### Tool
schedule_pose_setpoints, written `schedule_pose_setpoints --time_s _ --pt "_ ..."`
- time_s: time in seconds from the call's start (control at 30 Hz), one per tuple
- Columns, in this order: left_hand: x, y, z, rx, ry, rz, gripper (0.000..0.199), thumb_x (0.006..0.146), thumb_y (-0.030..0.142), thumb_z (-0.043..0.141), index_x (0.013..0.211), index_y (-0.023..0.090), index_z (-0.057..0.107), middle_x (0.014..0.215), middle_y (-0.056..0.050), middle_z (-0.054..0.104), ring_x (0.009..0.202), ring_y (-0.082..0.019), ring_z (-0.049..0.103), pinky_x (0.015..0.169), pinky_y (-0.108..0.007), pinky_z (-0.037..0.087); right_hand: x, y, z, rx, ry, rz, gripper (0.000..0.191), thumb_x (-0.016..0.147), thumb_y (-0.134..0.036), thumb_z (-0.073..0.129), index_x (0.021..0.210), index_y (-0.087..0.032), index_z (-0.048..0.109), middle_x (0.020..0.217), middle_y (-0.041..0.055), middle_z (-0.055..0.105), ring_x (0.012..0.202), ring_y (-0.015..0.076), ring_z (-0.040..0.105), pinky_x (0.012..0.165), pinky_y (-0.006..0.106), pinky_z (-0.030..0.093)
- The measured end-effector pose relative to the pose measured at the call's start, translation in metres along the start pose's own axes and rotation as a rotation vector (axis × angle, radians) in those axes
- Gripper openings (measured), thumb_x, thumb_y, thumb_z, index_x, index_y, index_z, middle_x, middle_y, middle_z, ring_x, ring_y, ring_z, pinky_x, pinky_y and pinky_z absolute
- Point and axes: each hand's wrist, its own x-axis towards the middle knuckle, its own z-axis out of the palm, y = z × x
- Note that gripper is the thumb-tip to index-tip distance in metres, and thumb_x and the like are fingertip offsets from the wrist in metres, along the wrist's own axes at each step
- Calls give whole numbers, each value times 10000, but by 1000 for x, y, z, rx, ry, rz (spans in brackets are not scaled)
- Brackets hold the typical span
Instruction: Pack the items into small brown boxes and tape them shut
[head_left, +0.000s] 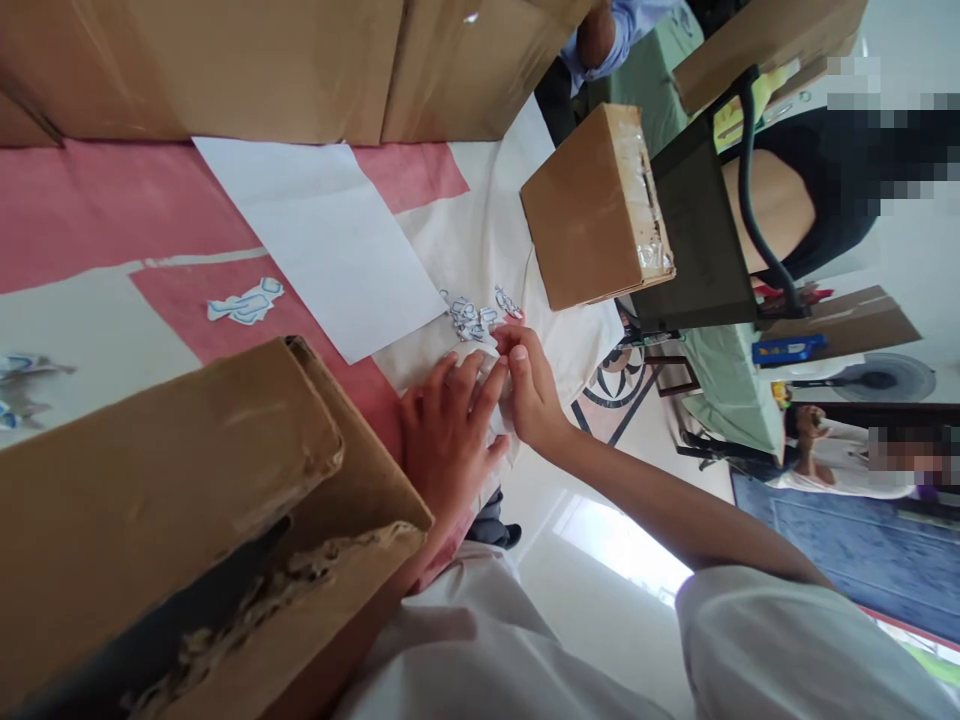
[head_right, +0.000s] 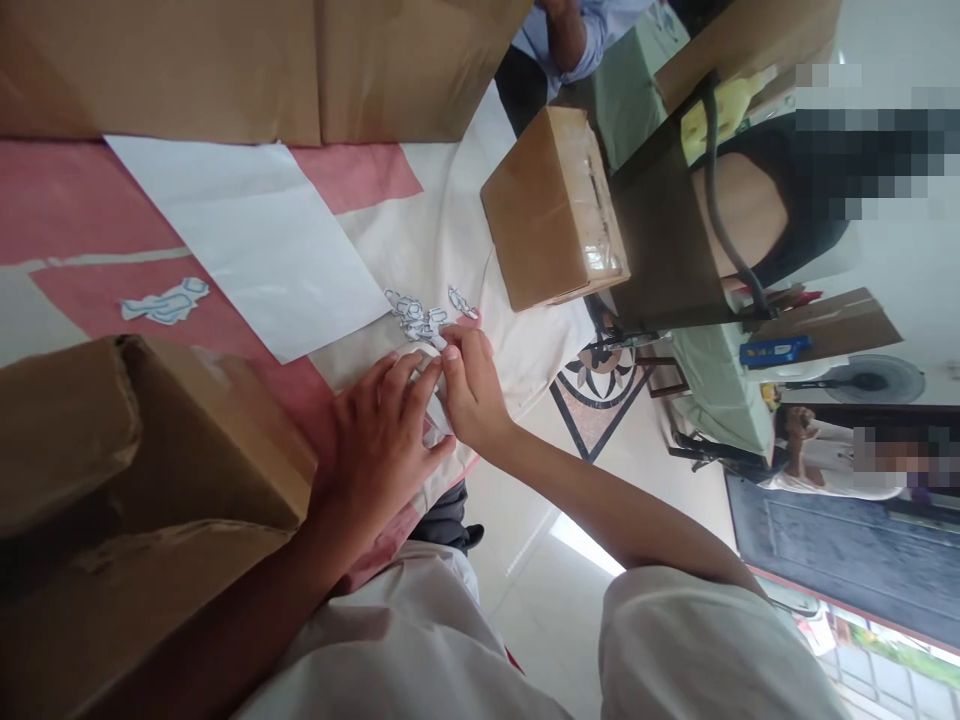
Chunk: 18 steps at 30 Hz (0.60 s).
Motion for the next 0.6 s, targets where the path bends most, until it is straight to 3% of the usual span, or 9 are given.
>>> schedule_pose_setpoints --time_s 0.33,0.6 --pt "-1 0 8 -16 29 -25 733 842 259 727 1518 224 445 1513 -139 542 1407 -380 470 1060 -554 393 0 0 3 -25 2 75 491 1057 -610 242 1167 -240 544 1161 83 619 1133 226 585 1024 410 470" --pt "-2 0 11 -23 56 -24 767 815 246 723 1525 205 437 1509 -157 544 1407 -398 466 1076 -553 378 3 -1 3 -41 -31 68 572 1030 -686 228 1141 -229 554 1188 95 635 1182 227 575 1079 422 443"
